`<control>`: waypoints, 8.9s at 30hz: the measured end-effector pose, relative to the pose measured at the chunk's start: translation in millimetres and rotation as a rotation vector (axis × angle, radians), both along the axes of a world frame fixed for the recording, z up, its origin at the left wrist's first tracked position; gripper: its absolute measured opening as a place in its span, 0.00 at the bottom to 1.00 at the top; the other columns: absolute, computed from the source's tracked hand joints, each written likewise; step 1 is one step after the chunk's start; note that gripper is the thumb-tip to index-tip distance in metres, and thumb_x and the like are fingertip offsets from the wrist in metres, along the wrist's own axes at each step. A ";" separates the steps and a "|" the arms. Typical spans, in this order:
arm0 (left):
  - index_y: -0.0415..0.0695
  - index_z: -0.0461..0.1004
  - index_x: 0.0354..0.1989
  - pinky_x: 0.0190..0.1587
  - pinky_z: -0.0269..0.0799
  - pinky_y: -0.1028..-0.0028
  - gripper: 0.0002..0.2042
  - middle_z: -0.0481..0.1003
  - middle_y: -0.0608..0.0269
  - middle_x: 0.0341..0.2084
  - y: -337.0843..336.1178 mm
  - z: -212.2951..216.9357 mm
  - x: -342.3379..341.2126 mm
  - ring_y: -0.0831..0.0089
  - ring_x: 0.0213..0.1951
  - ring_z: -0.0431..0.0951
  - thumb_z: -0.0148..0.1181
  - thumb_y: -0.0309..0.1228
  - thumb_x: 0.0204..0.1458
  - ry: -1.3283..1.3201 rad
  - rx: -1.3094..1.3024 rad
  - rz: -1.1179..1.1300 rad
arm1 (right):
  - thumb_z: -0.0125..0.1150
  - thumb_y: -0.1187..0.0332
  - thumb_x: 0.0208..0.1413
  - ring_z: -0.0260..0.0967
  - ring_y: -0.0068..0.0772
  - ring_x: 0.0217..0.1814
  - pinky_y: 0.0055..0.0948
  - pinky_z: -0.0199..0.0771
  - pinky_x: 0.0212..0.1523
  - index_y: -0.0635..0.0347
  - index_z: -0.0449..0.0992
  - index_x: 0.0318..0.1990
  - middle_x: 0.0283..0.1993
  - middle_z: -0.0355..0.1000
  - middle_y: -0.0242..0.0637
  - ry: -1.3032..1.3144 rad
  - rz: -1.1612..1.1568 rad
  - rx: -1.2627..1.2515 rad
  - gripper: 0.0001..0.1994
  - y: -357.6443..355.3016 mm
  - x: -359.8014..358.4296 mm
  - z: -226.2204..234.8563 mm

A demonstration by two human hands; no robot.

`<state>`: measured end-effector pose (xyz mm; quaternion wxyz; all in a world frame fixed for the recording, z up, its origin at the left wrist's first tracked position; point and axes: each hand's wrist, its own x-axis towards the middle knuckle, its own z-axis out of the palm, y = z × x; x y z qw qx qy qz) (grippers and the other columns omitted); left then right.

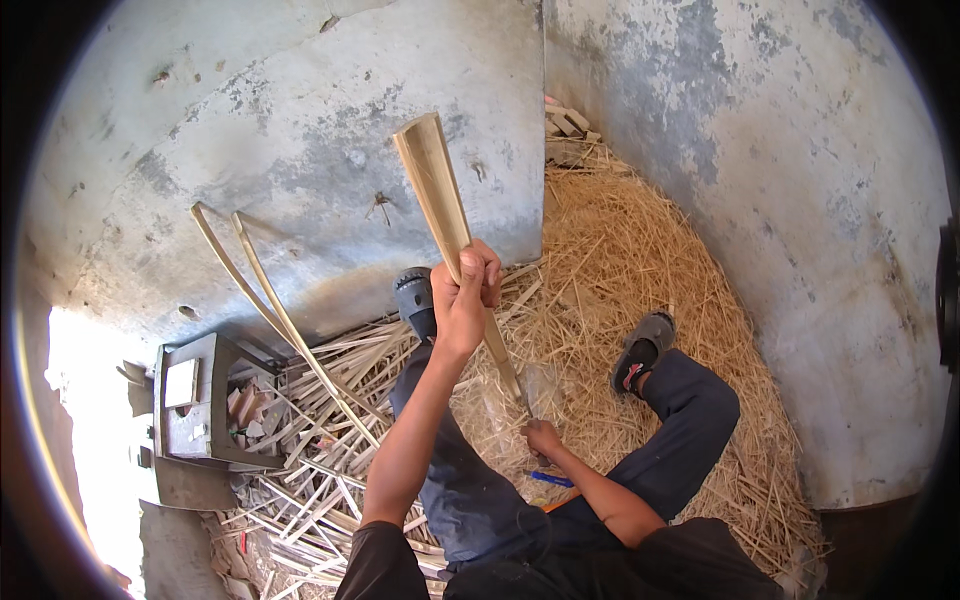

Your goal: The person sits on a straw-covered floor and uses a knife to split a long bamboo pole into thin strips. They then use a metal file to smooth the edges of the strips, repeatedly filing the bamboo while holding it with their left hand.

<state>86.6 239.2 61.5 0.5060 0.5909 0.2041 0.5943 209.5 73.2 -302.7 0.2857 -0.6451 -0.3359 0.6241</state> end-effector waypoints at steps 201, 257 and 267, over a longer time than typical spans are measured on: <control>0.52 0.49 0.21 0.20 0.40 0.71 0.38 0.43 0.75 0.12 -8.9 61.0 10.2 0.79 0.16 0.40 0.23 0.80 0.53 -0.064 -0.253 -0.022 | 0.39 0.46 0.73 0.52 0.18 0.12 0.22 0.53 0.13 0.57 0.62 0.31 0.15 0.56 0.27 0.504 -0.264 0.052 0.25 -28.5 13.4 234.7; 0.51 0.49 0.21 0.20 0.39 0.72 0.39 0.43 0.75 0.12 -28.3 62.3 18.6 0.79 0.16 0.40 0.24 0.81 0.52 -0.036 -0.193 -0.082 | 0.47 0.48 0.71 0.50 0.20 0.10 0.26 0.55 0.13 0.54 0.62 0.28 0.14 0.52 0.25 0.187 -0.188 0.185 0.23 -12.5 22.0 173.7; 0.52 0.49 0.21 0.20 0.40 0.72 0.39 0.43 0.75 0.12 -18.5 61.8 20.0 0.79 0.16 0.40 0.23 0.80 0.52 -0.028 -0.185 -0.078 | 0.44 0.46 0.71 0.47 0.21 0.10 0.26 0.54 0.14 0.53 0.62 0.31 0.15 0.52 0.25 0.446 -0.256 -0.012 0.22 -4.9 26.2 187.7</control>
